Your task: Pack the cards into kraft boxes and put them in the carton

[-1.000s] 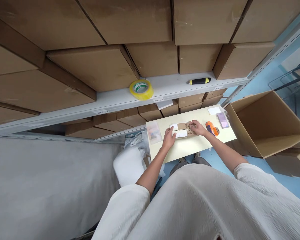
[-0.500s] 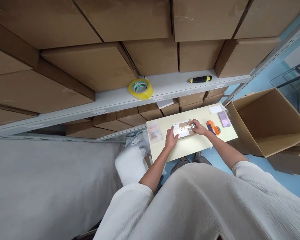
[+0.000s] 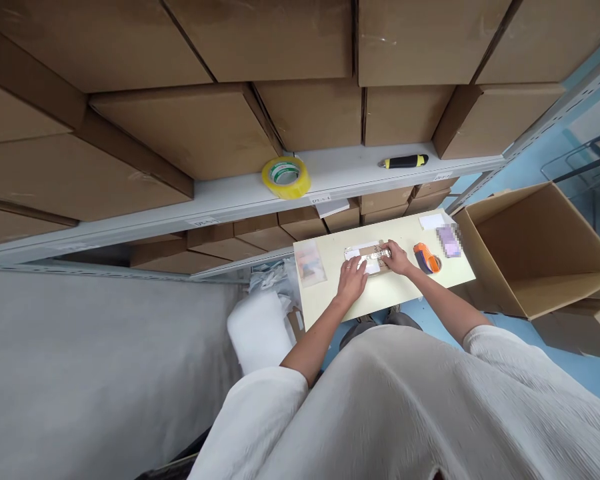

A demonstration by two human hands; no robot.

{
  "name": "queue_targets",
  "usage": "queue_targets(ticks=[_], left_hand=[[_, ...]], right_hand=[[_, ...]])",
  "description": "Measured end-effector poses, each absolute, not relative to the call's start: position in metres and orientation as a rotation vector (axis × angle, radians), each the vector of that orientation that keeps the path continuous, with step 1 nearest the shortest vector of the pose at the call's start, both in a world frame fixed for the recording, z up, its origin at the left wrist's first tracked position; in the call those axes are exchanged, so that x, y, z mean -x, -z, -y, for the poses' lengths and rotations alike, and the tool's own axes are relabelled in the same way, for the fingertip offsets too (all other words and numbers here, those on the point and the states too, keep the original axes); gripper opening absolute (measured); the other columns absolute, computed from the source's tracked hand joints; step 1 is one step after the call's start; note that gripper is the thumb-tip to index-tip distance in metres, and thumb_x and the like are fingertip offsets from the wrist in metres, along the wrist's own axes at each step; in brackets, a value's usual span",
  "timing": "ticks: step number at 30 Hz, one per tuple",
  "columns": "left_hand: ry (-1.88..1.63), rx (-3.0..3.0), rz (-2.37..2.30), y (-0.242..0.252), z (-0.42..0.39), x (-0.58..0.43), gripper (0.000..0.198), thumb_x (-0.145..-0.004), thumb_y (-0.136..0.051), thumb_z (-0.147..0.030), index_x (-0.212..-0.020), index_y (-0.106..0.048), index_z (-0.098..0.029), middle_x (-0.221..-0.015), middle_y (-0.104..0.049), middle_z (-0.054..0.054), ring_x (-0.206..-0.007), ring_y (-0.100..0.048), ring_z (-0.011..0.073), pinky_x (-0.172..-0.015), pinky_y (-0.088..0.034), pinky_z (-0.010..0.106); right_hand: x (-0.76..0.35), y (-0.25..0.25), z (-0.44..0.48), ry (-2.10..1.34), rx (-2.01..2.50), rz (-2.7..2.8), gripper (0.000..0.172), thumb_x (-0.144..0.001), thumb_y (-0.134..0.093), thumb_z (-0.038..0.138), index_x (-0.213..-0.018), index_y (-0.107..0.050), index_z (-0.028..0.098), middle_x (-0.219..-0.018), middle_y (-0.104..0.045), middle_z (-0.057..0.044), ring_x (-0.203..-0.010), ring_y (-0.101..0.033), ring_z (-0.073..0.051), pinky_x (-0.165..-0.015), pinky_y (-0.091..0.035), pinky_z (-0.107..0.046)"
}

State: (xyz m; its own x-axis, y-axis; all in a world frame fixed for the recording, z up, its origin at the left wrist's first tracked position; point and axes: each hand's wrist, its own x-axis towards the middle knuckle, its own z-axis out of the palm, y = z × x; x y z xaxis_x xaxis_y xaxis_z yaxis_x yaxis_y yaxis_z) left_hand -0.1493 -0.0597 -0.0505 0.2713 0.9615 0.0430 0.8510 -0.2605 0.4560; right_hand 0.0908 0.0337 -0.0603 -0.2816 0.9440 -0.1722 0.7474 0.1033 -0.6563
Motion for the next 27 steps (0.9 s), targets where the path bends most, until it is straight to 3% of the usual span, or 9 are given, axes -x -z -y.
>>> queue_targets(ticks=[4,9,12,17,22,27], left_hand=[[-0.383,-2.258,-1.636,0.05,0.06,0.145,0.046,-0.108,-0.05,-0.03,-0.152,-0.062,-0.02,-0.16,-0.059,0.017,-0.151,-0.052,0.035,-0.129,-0.038,0.053],[-0.374,-2.268,-1.664,0.052,0.06,0.144,0.048,-0.107,-0.05,-0.028,-0.152,-0.063,-0.02,-0.159,-0.061,0.018,-0.15,-0.053,0.0348,-0.13,-0.038,0.054],[-0.389,-2.261,-1.676,0.053,0.06,0.143,0.048,-0.106,-0.051,-0.027,-0.152,-0.063,-0.02,-0.159,-0.061,0.018,-0.15,-0.053,0.0349,-0.13,-0.038,0.054],[-0.382,-2.246,-1.698,0.052,0.06,0.142,0.047,-0.107,-0.05,-0.028,-0.151,-0.065,-0.019,-0.158,-0.061,0.018,-0.149,-0.054,0.0361,-0.13,-0.038,0.054],[-0.375,-2.214,-1.703,0.048,0.059,0.14,0.05,-0.105,-0.05,-0.027,-0.153,-0.062,-0.021,-0.158,-0.061,0.018,-0.15,-0.053,0.0361,-0.129,-0.039,0.056],[-0.349,-2.158,-1.718,0.045,0.056,0.137,0.052,-0.104,-0.05,-0.026,-0.155,-0.061,-0.023,-0.158,-0.061,0.017,-0.152,-0.052,0.0357,-0.13,-0.038,0.056]], right_hand=[[-0.09,0.066,-0.033,-0.936,1.674,2.084,0.037,-0.092,-0.061,0.032,-0.128,-0.062,0.024,-0.15,-0.061,-0.015,-0.14,-0.057,-0.035,-0.118,-0.047,-0.061],[-0.09,0.069,-0.029,-0.873,1.651,2.071,0.042,-0.092,-0.062,0.033,-0.133,-0.065,0.025,-0.155,-0.059,-0.016,-0.154,-0.044,-0.036,-0.122,-0.044,-0.061],[-0.102,0.064,-0.025,-0.805,1.662,2.068,0.041,-0.098,-0.056,0.036,-0.136,-0.065,0.024,-0.159,-0.056,-0.016,-0.154,-0.045,-0.036,-0.122,-0.044,-0.058],[-0.155,0.058,-0.021,-0.681,2.004,1.928,0.04,-0.104,-0.047,0.038,-0.135,-0.065,0.02,-0.14,-0.066,-0.018,-0.13,-0.062,-0.034,-0.111,-0.05,-0.049],[-0.209,0.065,-0.013,-0.671,2.409,1.888,0.031,-0.099,-0.059,0.04,-0.12,-0.068,0.02,-0.124,-0.071,-0.018,-0.118,-0.065,-0.035,-0.098,-0.049,-0.045],[-0.23,0.078,-0.007,-0.693,2.379,1.891,0.03,-0.097,-0.064,0.05,-0.102,-0.068,0.02,-0.105,-0.075,-0.016,-0.109,-0.067,-0.034,-0.096,-0.046,-0.047]])
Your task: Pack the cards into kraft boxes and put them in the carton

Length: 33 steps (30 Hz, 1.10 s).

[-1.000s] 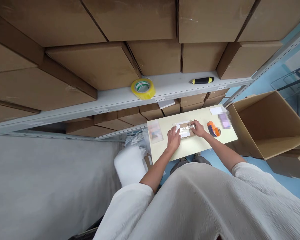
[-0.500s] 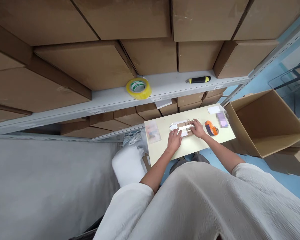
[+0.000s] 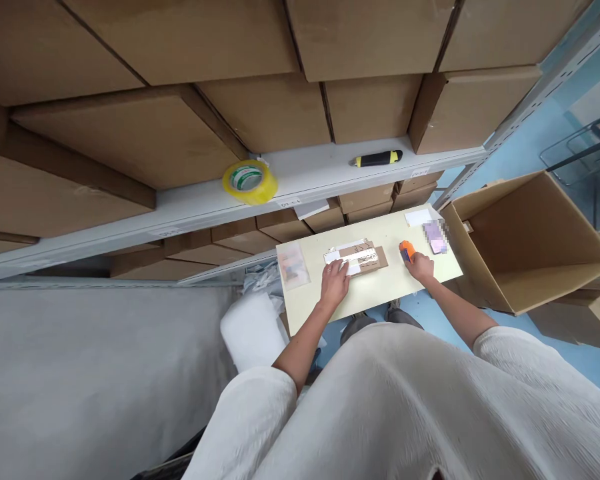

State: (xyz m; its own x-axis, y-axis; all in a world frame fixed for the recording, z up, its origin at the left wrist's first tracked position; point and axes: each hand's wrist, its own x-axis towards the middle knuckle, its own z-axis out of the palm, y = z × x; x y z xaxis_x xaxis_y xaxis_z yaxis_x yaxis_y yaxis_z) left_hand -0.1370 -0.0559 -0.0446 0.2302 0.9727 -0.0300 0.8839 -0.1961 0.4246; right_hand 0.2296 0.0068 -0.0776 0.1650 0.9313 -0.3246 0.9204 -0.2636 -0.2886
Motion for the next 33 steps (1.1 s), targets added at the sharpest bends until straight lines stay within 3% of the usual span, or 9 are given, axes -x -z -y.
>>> queue_targets(ticks=[12,15,20,23,28,33], left_hand=[[-0.26,-2.088,-1.783,0.04,0.054,0.131,0.052,-0.103,-0.05,-0.029,-0.153,-0.063,-0.025,-0.162,-0.059,0.015,-0.153,-0.051,0.0352,-0.13,-0.037,0.056],[-0.262,-2.093,-1.79,0.039,0.053,0.132,0.051,-0.104,-0.049,-0.029,-0.152,-0.064,-0.024,-0.16,-0.06,0.015,-0.152,-0.052,0.0349,-0.13,-0.037,0.055],[-0.283,-2.11,-1.795,0.04,0.052,0.132,0.048,-0.103,-0.05,-0.029,-0.149,-0.066,-0.023,-0.157,-0.062,0.016,-0.151,-0.053,0.0344,-0.129,-0.039,0.054],[-0.297,-2.117,-1.788,0.04,0.052,0.132,0.048,-0.103,-0.05,-0.029,-0.148,-0.066,-0.023,-0.157,-0.062,0.016,-0.151,-0.053,0.0342,-0.129,-0.04,0.054],[-0.325,-2.104,-1.79,0.04,0.052,0.131,0.049,-0.102,-0.052,-0.028,-0.148,-0.067,-0.024,-0.158,-0.062,0.015,-0.151,-0.053,0.0345,-0.129,-0.039,0.054],[-0.361,-2.087,-1.781,0.04,0.052,0.13,0.051,-0.1,-0.053,-0.026,-0.15,-0.067,-0.026,-0.157,-0.063,0.014,-0.151,-0.053,0.0345,-0.129,-0.039,0.055]], right_hand=[[-0.238,0.088,-0.009,-0.866,2.271,1.868,0.029,-0.098,-0.059,0.047,-0.098,-0.072,0.022,-0.103,-0.07,-0.016,-0.105,-0.068,-0.036,-0.1,-0.045,-0.055],[-0.24,0.08,-0.011,-0.927,2.337,1.87,0.028,-0.099,-0.06,0.045,-0.099,-0.073,0.02,-0.103,-0.071,-0.016,-0.106,-0.069,-0.037,-0.101,-0.043,-0.054],[-0.245,0.057,-0.021,-0.737,2.245,1.954,0.026,-0.097,-0.063,0.045,-0.1,-0.076,0.022,-0.089,-0.075,-0.016,-0.104,-0.069,-0.039,-0.097,-0.044,-0.052],[-0.242,0.032,-0.036,-0.725,2.134,1.944,0.029,-0.098,-0.06,0.043,-0.108,-0.077,0.022,-0.096,-0.078,-0.016,-0.109,-0.067,-0.04,-0.096,-0.046,-0.052],[-0.217,-0.013,-0.068,-1.104,1.664,1.882,0.034,-0.099,-0.056,0.05,-0.11,-0.072,0.022,-0.11,-0.078,-0.011,-0.099,-0.069,-0.031,-0.09,-0.052,-0.043],[-0.171,-0.032,-0.083,-1.421,1.309,1.864,0.044,-0.095,-0.06,0.065,-0.104,-0.067,0.023,-0.1,-0.073,-0.006,-0.092,-0.065,-0.024,-0.085,-0.054,-0.037]])
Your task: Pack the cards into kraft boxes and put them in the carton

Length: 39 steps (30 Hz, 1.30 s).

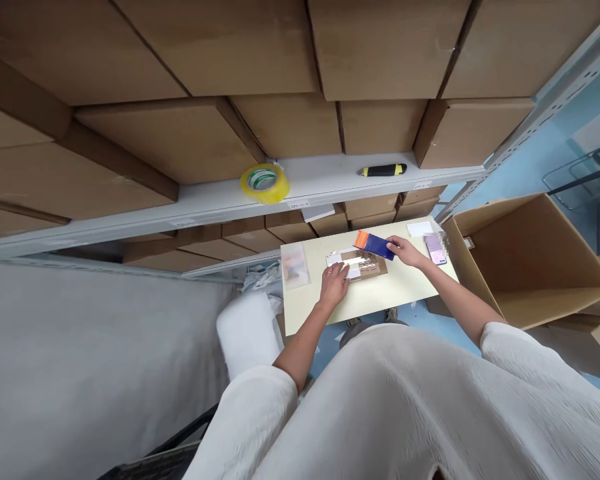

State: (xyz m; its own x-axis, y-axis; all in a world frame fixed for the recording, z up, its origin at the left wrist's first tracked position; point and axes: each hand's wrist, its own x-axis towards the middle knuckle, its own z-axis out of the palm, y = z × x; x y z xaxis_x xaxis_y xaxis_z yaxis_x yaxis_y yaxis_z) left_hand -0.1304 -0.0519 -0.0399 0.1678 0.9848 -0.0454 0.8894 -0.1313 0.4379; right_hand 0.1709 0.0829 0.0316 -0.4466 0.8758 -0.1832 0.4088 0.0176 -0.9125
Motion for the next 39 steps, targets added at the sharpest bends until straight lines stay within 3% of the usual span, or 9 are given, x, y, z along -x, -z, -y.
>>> queue_targets(ticks=[6,11,15,18,21,25,31,36,39], left_hand=[[-0.411,-2.071,-1.781,0.043,0.056,0.13,0.051,-0.102,-0.052,-0.026,-0.152,-0.065,-0.025,-0.162,-0.061,0.014,-0.155,-0.051,0.0333,-0.131,-0.036,0.055],[-0.444,-2.053,-1.766,0.045,0.059,0.132,0.053,-0.102,-0.051,-0.025,-0.154,-0.063,-0.026,-0.163,-0.06,0.012,-0.155,-0.051,0.0319,-0.132,-0.035,0.055],[-0.455,-2.05,-1.763,0.047,0.059,0.134,0.052,-0.102,-0.052,-0.025,-0.153,-0.064,-0.026,-0.163,-0.061,0.012,-0.156,-0.05,0.0316,-0.132,-0.035,0.055],[-0.455,-2.052,-1.765,0.048,0.058,0.134,0.052,-0.102,-0.052,-0.025,-0.152,-0.064,-0.026,-0.163,-0.06,0.012,-0.156,-0.05,0.0312,-0.132,-0.035,0.054],[-0.444,-2.055,-1.767,0.048,0.058,0.134,0.051,-0.102,-0.052,-0.025,-0.152,-0.064,-0.025,-0.163,-0.06,0.012,-0.156,-0.05,0.0315,-0.133,-0.035,0.054],[-0.423,-2.059,-1.765,0.046,0.058,0.134,0.05,-0.103,-0.051,-0.026,-0.152,-0.064,-0.024,-0.164,-0.059,0.012,-0.157,-0.049,0.0319,-0.133,-0.034,0.054],[-0.396,-2.065,-1.768,0.044,0.056,0.135,0.051,-0.101,-0.053,-0.025,-0.15,-0.065,-0.024,-0.162,-0.06,0.013,-0.155,-0.051,0.0324,-0.132,-0.037,0.055],[-0.476,-1.956,-1.738,0.037,0.047,0.137,0.044,-0.095,-0.058,-0.021,-0.136,-0.074,-0.023,-0.151,-0.069,0.014,-0.147,-0.059,0.0343,-0.129,-0.04,0.058],[-0.735,-1.683,-1.798,0.029,0.033,0.137,0.035,-0.096,-0.059,-0.023,-0.126,-0.077,-0.024,-0.137,-0.077,0.012,-0.135,-0.067,0.0329,-0.123,-0.048,0.054]], right_hand=[[-0.126,-0.015,-0.08,-1.624,1.311,1.778,0.034,-0.09,-0.059,0.056,-0.099,-0.064,0.023,-0.088,-0.067,-0.001,-0.081,-0.06,-0.02,-0.077,-0.053,-0.033],[-0.119,0.0,-0.078,-1.503,1.433,1.79,0.02,-0.089,-0.051,0.043,-0.096,-0.057,0.025,-0.083,-0.061,0.001,-0.081,-0.058,-0.02,-0.075,-0.052,-0.033],[-0.121,0.001,-0.077,-1.448,1.396,1.809,0.019,-0.087,-0.05,0.037,-0.104,-0.046,0.029,-0.079,-0.05,0.004,-0.077,-0.052,-0.02,-0.075,-0.05,-0.033],[-0.122,-0.006,-0.074,-1.421,1.341,1.908,0.017,-0.088,-0.049,0.038,-0.1,-0.041,0.029,-0.087,-0.052,0.002,-0.08,-0.051,-0.02,-0.078,-0.049,-0.034],[-0.124,-0.017,-0.07,-1.44,1.311,2.023,0.024,-0.09,-0.055,0.044,-0.101,-0.041,0.029,-0.092,-0.056,0.002,-0.082,-0.051,-0.02,-0.077,-0.048,-0.034],[-0.129,-0.027,-0.067,-1.321,1.345,2.189,0.049,-0.077,-0.075,0.051,-0.103,-0.04,0.029,-0.094,-0.061,0.002,-0.08,-0.053,-0.02,-0.073,-0.045,-0.032],[-0.142,-0.028,-0.07,-1.054,1.342,2.429,0.046,-0.069,-0.073,0.036,-0.102,-0.043,0.028,-0.096,-0.065,-0.002,-0.085,-0.057,-0.024,-0.073,-0.041,-0.032],[-0.152,-0.025,-0.073,-1.157,1.352,2.382,0.046,-0.069,-0.069,0.036,-0.103,-0.039,0.03,-0.089,-0.06,0.003,-0.072,-0.05,-0.019,-0.065,-0.034,-0.029],[-0.157,-0.024,-0.076,-1.229,1.308,2.359,0.049,-0.069,-0.071,0.038,-0.102,-0.036,0.03,-0.088,-0.057,0.004,-0.07,-0.047,-0.018,-0.064,-0.031,-0.028]])
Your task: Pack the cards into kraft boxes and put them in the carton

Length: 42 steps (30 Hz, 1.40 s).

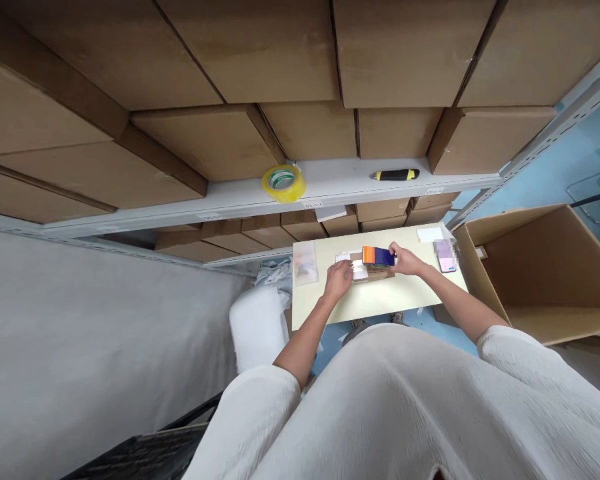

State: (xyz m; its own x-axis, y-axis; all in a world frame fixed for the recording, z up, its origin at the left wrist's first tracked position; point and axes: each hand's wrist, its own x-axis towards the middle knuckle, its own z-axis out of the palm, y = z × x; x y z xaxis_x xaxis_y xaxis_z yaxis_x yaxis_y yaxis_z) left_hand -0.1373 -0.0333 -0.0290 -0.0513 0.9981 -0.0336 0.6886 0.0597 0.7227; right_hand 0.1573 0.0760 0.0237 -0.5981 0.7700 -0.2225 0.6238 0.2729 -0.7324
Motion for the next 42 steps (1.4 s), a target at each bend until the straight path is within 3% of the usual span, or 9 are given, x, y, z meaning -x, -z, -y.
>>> queue_targets(ticks=[3,6,11,19,32,42], left_hand=[[-1.013,-1.231,-1.812,0.018,0.018,0.135,0.028,-0.097,-0.062,-0.03,-0.121,-0.075,-0.024,-0.125,-0.08,0.011,-0.118,-0.075,0.0292,-0.11,-0.057,0.047],[-1.049,-0.872,-1.66,0.008,0.006,0.128,0.026,-0.093,-0.07,-0.033,-0.116,-0.073,-0.021,-0.106,-0.082,0.009,-0.096,-0.079,0.0254,-0.094,-0.062,0.042],[-1.043,-0.605,-1.531,0.002,-0.002,0.115,0.034,-0.079,-0.088,-0.033,-0.107,-0.072,-0.021,-0.094,-0.082,0.008,-0.087,-0.079,0.0226,-0.081,-0.06,0.035],[-1.108,-0.581,-1.491,0.005,-0.008,0.11,0.043,-0.068,-0.093,-0.023,-0.104,-0.07,-0.02,-0.082,-0.079,0.003,-0.077,-0.075,0.0193,-0.078,-0.058,0.034],[-1.2,-0.611,-1.676,0.003,0.009,0.135,0.05,-0.068,-0.072,-0.002,-0.106,-0.05,-0.027,-0.075,-0.074,-0.005,-0.074,-0.074,0.0166,-0.079,-0.053,0.03],[-1.27,-0.507,-1.656,0.023,0.02,0.171,0.057,-0.064,-0.076,-0.006,-0.1,-0.039,-0.029,-0.073,-0.069,-0.009,-0.071,-0.071,0.0154,-0.076,-0.052,0.028]], right_hand=[[-0.16,-0.022,-0.078,-1.254,1.289,2.345,0.05,-0.069,-0.071,0.038,-0.102,-0.035,0.03,-0.09,-0.057,0.004,-0.07,-0.046,-0.018,-0.064,-0.032,-0.028],[-0.161,-0.02,-0.078,-1.257,1.28,2.34,0.049,-0.07,-0.071,0.04,-0.102,-0.035,0.03,-0.093,-0.058,0.003,-0.073,-0.048,-0.018,-0.064,-0.034,-0.028],[-0.161,-0.018,-0.077,-1.266,1.258,2.343,0.049,-0.07,-0.07,0.04,-0.103,-0.036,0.03,-0.098,-0.059,0.001,-0.077,-0.051,-0.019,-0.067,-0.038,-0.029],[-0.158,-0.021,-0.075,-1.209,1.238,2.363,0.047,-0.069,-0.068,0.037,-0.103,-0.036,0.03,-0.097,-0.06,0.002,-0.078,-0.052,-0.019,-0.07,-0.04,-0.029],[-0.124,-0.055,-0.072,-1.173,1.169,2.556,0.048,-0.065,-0.066,0.029,-0.1,-0.034,0.028,-0.101,-0.056,-0.003,-0.086,-0.051,-0.023,-0.069,-0.037,-0.03],[-0.104,-0.067,-0.072,-1.12,1.162,2.74,0.049,-0.07,-0.071,0.032,-0.104,-0.036,0.028,-0.104,-0.058,-0.004,-0.086,-0.05,-0.022,-0.069,-0.036,-0.03]])
